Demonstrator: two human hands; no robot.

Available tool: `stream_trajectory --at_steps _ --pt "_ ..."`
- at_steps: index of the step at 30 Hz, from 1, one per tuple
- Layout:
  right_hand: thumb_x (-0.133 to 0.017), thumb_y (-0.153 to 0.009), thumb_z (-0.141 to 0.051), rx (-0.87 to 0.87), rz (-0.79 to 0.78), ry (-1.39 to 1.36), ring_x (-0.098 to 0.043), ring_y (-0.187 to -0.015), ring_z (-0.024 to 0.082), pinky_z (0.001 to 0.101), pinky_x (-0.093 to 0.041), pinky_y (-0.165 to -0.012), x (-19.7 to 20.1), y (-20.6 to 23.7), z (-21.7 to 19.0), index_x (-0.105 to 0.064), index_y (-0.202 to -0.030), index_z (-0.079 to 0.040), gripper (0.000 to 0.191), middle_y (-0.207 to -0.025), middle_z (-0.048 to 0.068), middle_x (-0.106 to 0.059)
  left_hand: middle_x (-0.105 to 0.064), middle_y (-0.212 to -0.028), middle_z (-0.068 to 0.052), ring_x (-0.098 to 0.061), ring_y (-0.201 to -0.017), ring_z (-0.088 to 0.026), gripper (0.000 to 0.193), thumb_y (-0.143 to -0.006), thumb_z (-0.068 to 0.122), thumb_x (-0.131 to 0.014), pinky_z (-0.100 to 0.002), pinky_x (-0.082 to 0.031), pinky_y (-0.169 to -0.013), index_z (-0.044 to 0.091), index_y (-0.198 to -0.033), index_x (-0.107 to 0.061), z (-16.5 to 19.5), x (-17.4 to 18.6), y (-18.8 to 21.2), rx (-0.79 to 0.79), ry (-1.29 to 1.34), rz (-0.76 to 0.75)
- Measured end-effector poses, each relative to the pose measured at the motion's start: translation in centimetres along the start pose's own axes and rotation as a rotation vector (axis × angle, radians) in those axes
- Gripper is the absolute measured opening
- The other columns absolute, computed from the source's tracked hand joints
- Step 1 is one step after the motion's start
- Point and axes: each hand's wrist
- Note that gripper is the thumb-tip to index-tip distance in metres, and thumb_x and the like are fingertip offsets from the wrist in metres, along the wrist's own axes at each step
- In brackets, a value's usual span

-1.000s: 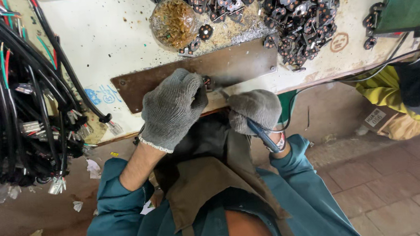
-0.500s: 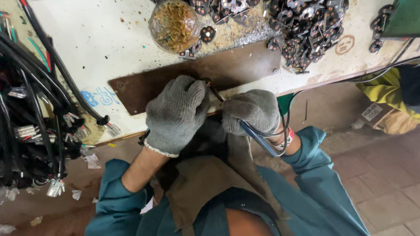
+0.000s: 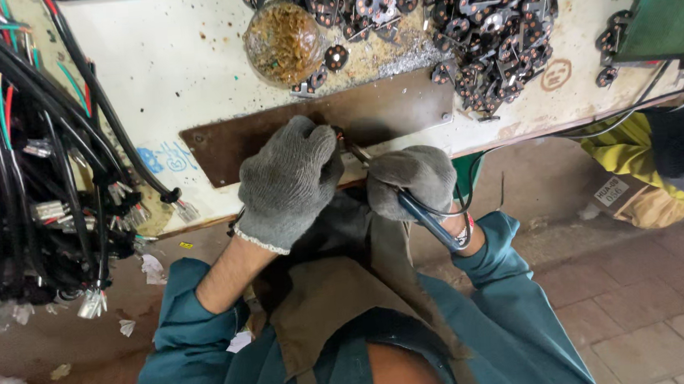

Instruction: The person solders wires onto small black electrical components at a workbench. They hold a component in one gloved hand and a soldering iron in the other, solder the wire joint, then place the finished part onto a growing pile of completed components and pick up the next one.

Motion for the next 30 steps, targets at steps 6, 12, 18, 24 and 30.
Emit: stream_trajectory --at_steps 6,12,18,24,30 --pt "-0.086 -0.063 -0.021 -0.036 -0.519 0.110 -0.069 -0.064 0.030 0.0425 -0.050 -0.054 1.3 -1.1 0.2 -0.079 -0.097 -0.014 0.035 -0.076 0.006 -0.072 -0.057 -0.095 -0.008 -0.065 -0.086 -0.030 0.024 -0.087 0.023 -0.078 -0.046 -0.051 -0.062 0.015 -0.103 -0.062 -0.2 0.3 -0.4 -0.023 0.053 -0.003" --pt "-0.079 -0.080 -0.016 -0.197 -0.563 0.018 -0.074 -0.081 0.026 0.0364 -0.055 -0.066 0.9 -0.9 0.4 -0.078 -0.107 -0.017 0.027 -0.094 0.004 -0.076 -0.058 -0.098 -0.008 -0.065 -0.086 -0.031 0.027 -0.084 0.023 -0.077 -0.046 -0.051 -0.063 0.014 -0.105 -0.063 -0.1 0.5 -0.5 -0.030 0.086 -0.006" --pt "-0.082 -0.078 -0.020 -0.014 -0.431 0.023 -0.073 -0.081 0.029 0.0387 -0.056 -0.068 1.4 -2.6 0.0 -0.077 -0.105 -0.014 0.028 -0.094 0.007 -0.075 -0.059 -0.096 -0.009 -0.064 -0.081 -0.031 0.023 -0.085 0.024 -0.079 -0.045 -0.050 -0.060 0.013 -0.098 -0.063 -0.1 0.9 -1.0 -0.033 0.068 0.008" --pt "-0.076 -0.094 -0.016 -0.294 -0.074 -0.532 -0.072 -0.081 0.028 0.0369 -0.058 -0.072 2.2 -4.1 -1.0 -0.067 -0.109 -0.012 0.018 -0.094 0.009 -0.070 -0.061 -0.096 -0.007 -0.067 -0.083 -0.029 0.020 -0.082 0.021 -0.077 -0.042 -0.053 -0.064 0.014 -0.093 -0.062 0.5 0.7 -0.8 -0.027 0.049 0.031" --pt "-0.080 -0.095 -0.013 -0.238 0.023 -0.131 -0.072 -0.081 0.027 0.0355 -0.058 -0.072 2.3 -2.4 -3.2 -0.066 -0.111 -0.010 0.021 -0.094 0.009 -0.070 -0.060 -0.093 -0.006 -0.065 -0.079 -0.029 0.014 -0.088 0.017 -0.077 -0.042 -0.053 -0.067 0.015 -0.095 -0.066 0.0 1.7 0.2 0.041 0.053 0.063"
Point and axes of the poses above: each hand's wrist, its own y-axis away from the middle knuckle, its own x-axis out of the back of the hand, z = x × y
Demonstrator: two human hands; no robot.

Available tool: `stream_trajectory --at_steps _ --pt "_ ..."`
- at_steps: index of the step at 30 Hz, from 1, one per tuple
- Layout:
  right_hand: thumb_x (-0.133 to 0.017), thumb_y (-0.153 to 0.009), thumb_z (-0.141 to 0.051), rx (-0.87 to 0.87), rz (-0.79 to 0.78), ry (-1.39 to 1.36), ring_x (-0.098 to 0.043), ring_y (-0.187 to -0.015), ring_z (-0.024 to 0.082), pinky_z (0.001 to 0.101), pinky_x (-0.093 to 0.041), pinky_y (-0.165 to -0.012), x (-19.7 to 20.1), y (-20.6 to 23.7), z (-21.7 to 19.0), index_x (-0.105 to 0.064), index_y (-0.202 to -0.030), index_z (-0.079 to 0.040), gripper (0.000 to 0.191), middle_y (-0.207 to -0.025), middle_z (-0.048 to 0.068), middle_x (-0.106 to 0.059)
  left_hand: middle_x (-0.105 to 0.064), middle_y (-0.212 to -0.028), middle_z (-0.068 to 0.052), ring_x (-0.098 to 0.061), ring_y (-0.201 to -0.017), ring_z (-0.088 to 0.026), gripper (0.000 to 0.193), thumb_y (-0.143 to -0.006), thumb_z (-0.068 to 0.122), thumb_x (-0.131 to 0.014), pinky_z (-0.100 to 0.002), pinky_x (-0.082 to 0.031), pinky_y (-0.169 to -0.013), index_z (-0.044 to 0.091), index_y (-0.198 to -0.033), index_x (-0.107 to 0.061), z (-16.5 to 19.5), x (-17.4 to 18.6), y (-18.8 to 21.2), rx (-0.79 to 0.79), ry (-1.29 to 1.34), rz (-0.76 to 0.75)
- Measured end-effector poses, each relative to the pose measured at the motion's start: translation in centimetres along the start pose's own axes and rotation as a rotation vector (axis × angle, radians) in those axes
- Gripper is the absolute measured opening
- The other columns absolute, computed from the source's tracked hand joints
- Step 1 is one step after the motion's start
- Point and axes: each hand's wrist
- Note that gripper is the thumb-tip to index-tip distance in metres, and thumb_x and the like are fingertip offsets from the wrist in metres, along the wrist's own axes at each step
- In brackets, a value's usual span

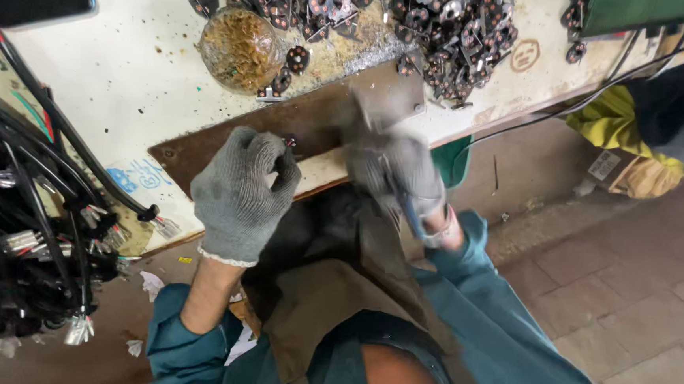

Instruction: The person solders wires onto small black electrical components at a workbench. They hold a component in one gloved hand and a soldering iron in the other, solder the wire joint, then place the finished part onto a growing pile of completed components and pick up the next one.

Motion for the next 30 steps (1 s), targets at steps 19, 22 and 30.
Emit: stream_trajectory --at_steps 19,22,30 --pt "-0.068 -0.097 -0.005 0.178 -0.311 0.487 -0.071 -0.103 0.034 0.0418 -0.058 -0.083 -0.1 -4.9 -3.9 -0.066 -0.123 -0.004 0.027 -0.111 0.015 -0.072 -0.059 -0.089 -0.008 -0.065 -0.075 -0.029 0.010 -0.087 0.018 -0.072 -0.043 -0.051 -0.059 0.014 -0.092 -0.064 -1.4 -0.1 0.3 -0.011 0.048 -0.012" --pt "-0.065 -0.089 -0.009 0.355 -0.258 0.752 -0.070 -0.103 0.040 0.0435 -0.058 -0.087 -2.2 -4.6 -5.0 -0.064 -0.113 -0.005 0.024 -0.109 0.024 -0.070 -0.059 -0.089 -0.008 -0.066 -0.074 -0.030 0.011 -0.087 0.018 -0.073 -0.044 -0.050 -0.058 0.014 -0.093 -0.065 -1.3 0.0 0.1 -0.010 0.054 -0.010" --pt "-0.067 -0.092 -0.010 -0.118 0.015 0.137 -0.072 -0.088 0.032 0.0393 -0.057 -0.077 -0.3 -3.0 -2.2 -0.066 -0.106 -0.004 0.016 -0.108 0.018 -0.070 -0.059 -0.090 -0.008 -0.066 -0.076 -0.030 0.013 -0.087 0.018 -0.074 -0.044 -0.051 -0.060 0.014 -0.093 -0.064 -1.1 0.4 0.3 -0.018 0.062 -0.012"
Point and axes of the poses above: each hand's wrist, its own y-axis away from the middle knuckle, its own x-axis out of the back of the hand, z = x × y
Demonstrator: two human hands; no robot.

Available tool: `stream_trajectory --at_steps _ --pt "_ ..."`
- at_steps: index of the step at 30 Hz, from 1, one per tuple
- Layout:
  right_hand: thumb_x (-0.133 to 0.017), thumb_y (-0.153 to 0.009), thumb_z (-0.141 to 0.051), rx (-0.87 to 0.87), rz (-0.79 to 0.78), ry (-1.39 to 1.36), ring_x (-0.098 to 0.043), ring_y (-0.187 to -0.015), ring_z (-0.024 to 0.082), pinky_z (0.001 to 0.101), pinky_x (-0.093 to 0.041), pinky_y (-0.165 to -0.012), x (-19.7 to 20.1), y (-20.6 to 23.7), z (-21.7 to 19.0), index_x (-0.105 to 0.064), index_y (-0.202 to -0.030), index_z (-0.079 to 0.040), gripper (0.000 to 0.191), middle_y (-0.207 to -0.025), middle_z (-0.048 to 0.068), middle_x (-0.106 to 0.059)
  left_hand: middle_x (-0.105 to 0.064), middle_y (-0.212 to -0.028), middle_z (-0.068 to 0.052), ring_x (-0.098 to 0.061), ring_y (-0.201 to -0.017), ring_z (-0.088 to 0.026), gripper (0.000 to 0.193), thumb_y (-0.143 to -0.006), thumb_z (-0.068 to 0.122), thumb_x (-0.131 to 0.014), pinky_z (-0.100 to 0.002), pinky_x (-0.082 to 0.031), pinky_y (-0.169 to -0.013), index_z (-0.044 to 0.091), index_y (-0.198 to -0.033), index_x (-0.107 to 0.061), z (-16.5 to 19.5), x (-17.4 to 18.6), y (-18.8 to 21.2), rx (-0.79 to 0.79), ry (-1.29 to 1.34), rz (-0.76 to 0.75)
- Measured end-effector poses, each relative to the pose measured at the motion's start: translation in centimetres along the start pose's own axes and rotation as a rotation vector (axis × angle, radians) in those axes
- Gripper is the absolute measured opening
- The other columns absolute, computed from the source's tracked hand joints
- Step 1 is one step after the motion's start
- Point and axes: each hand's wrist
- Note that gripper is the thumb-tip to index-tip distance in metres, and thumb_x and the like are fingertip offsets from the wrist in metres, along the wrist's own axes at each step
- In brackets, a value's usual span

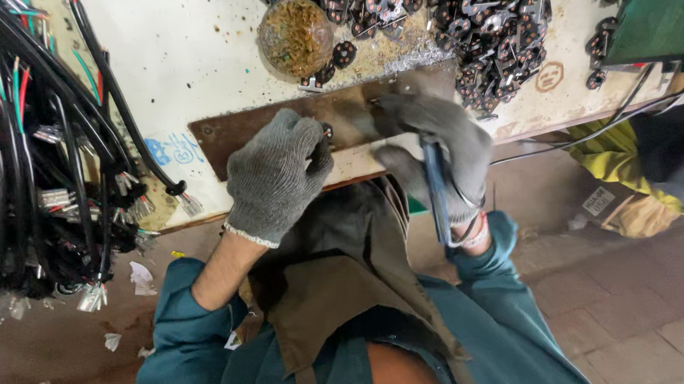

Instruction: The person solders wires onto small black electrical components at a workbench. They hold a component in one gloved hand and a soldering iron in the other, solder the wire joint, then place the finished part onto a growing pile of completed components and pick up the next one.

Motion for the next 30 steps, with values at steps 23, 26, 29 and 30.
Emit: stream_trajectory --at_steps 23,26,29,30 --pt "-0.081 -0.078 -0.017 0.365 -0.334 0.156 -0.073 -0.086 0.032 0.0394 -0.055 -0.069 -1.4 3.5 3.1 -0.076 -0.107 -0.010 0.030 -0.102 0.011 -0.074 -0.061 -0.090 -0.007 -0.066 -0.079 -0.030 0.012 -0.090 0.015 -0.075 -0.043 -0.052 -0.066 0.014 -0.092 -0.063 -0.7 0.1 0.1 0.053 -0.092 0.089" --pt "-0.082 -0.071 -0.021 0.458 -0.154 0.260 -0.071 -0.078 0.031 0.0388 -0.055 -0.065 -1.0 3.6 3.7 -0.072 -0.094 -0.023 0.025 -0.094 0.010 -0.072 -0.060 -0.089 -0.008 -0.066 -0.078 -0.030 0.013 -0.090 0.016 -0.075 -0.043 -0.051 -0.064 0.014 -0.090 -0.062 -0.4 0.3 0.0 0.066 -0.116 0.071" --pt "-0.086 -0.085 -0.017 0.447 0.001 0.259 -0.072 -0.081 0.032 0.0399 -0.056 -0.071 -1.4 3.4 4.7 -0.070 -0.099 -0.017 0.021 -0.095 0.010 -0.073 -0.060 -0.090 -0.007 -0.066 -0.078 -0.030 0.014 -0.088 0.019 -0.075 -0.043 -0.051 -0.062 0.014 -0.093 -0.063 0.3 -0.1 0.1 0.041 -0.073 0.035" --pt "-0.087 -0.090 -0.016 0.445 0.051 0.252 -0.072 -0.082 0.032 0.0402 -0.056 -0.072 -1.8 2.9 5.1 -0.070 -0.101 -0.015 0.020 -0.095 0.010 -0.074 -0.060 -0.090 -0.007 -0.066 -0.078 -0.030 0.016 -0.087 0.020 -0.076 -0.043 -0.051 -0.061 0.014 -0.094 -0.063 0.4 -0.1 0.1 0.031 -0.057 0.020"
Point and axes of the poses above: each hand's wrist, its own y-axis away from the middle knuckle, its own x-axis out of the back of the hand, z = x × y
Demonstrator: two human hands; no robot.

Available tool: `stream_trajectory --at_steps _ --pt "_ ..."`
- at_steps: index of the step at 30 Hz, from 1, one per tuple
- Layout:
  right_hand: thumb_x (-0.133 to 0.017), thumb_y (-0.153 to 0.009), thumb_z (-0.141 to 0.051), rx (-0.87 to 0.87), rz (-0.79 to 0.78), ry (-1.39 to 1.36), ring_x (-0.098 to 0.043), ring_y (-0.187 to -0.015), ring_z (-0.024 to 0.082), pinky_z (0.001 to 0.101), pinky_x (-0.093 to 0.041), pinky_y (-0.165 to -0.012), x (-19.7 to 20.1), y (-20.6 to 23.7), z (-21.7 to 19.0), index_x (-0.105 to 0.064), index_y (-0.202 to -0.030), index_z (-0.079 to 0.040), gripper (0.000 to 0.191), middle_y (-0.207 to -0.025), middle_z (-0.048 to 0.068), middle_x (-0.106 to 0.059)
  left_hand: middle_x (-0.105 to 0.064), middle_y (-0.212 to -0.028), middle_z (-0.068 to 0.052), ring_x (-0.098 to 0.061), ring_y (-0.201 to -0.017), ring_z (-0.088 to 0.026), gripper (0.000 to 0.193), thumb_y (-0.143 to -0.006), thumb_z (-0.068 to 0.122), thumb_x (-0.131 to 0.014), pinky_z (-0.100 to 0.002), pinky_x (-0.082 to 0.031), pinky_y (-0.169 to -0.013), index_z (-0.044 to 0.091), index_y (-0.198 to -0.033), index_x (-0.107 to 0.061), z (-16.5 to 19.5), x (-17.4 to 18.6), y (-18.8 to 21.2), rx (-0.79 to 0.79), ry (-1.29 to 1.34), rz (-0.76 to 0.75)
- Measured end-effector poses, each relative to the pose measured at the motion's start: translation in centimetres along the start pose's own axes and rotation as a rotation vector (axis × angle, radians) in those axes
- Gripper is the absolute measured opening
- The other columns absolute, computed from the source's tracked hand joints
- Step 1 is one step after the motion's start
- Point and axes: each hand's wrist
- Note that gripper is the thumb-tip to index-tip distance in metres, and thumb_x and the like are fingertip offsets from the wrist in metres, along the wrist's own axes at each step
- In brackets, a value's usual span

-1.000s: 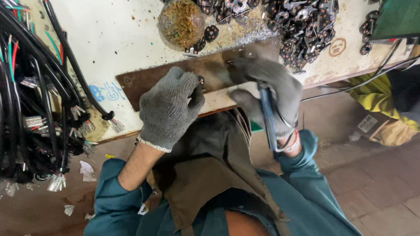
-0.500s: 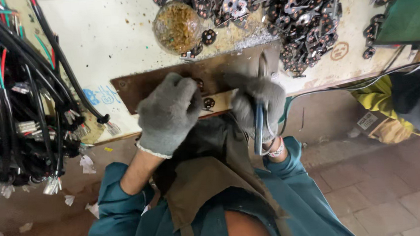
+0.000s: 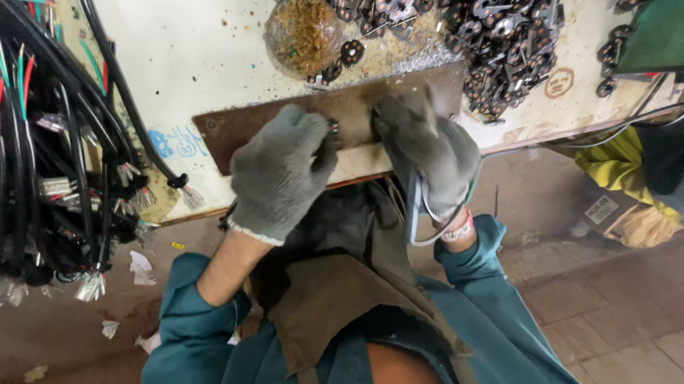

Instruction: The person solders wires onto small black electrical components at a workbench. They hold a component in one gloved hand and a soldering iron in the other, solder the wire joint, then place the finished part onto a growing pile of completed components and pick up the next one.

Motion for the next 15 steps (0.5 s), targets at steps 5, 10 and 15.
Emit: stream_trajectory --at_steps 5,10,15 --pt "-0.092 -0.072 -0.033 -0.214 0.329 -0.086 -0.066 -0.076 0.034 0.0418 -0.054 -0.073 -1.2 -0.6 -1.3 -0.059 -0.103 -0.004 0.053 -0.088 0.016 -0.064 -0.059 -0.092 -0.006 -0.066 -0.081 -0.028 0.016 -0.086 0.021 -0.074 -0.044 -0.052 -0.063 0.016 -0.098 -0.063 0.6 -0.7 -0.4 -0.029 0.007 -0.002" --pt "-0.092 -0.077 -0.015 -0.418 0.075 -0.045 -0.070 -0.079 0.030 0.0400 -0.057 -0.073 -2.8 -1.5 -2.2 -0.064 -0.103 -0.006 0.040 -0.092 0.015 -0.070 -0.060 -0.094 -0.008 -0.066 -0.084 -0.030 0.022 -0.082 0.022 -0.075 -0.046 -0.052 -0.064 0.015 -0.100 -0.065 0.2 -1.1 -0.4 -0.011 -0.001 -0.067" --pt "-0.090 -0.092 -0.006 -0.272 0.033 -0.146 -0.074 -0.105 0.030 0.0355 -0.060 -0.089 -2.3 -2.7 -2.5 -0.061 -0.112 -0.005 0.036 -0.117 0.015 -0.072 -0.061 -0.132 -0.015 -0.066 -0.114 -0.036 0.045 -0.093 0.019 -0.079 -0.042 -0.056 -0.094 0.010 -0.134 -0.063 1.0 -0.2 2.0 0.016 -0.010 0.141"
Point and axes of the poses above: each hand's wrist, its own y-axis away from the middle knuckle, its own x-axis out of the back of the hand, z = x × y
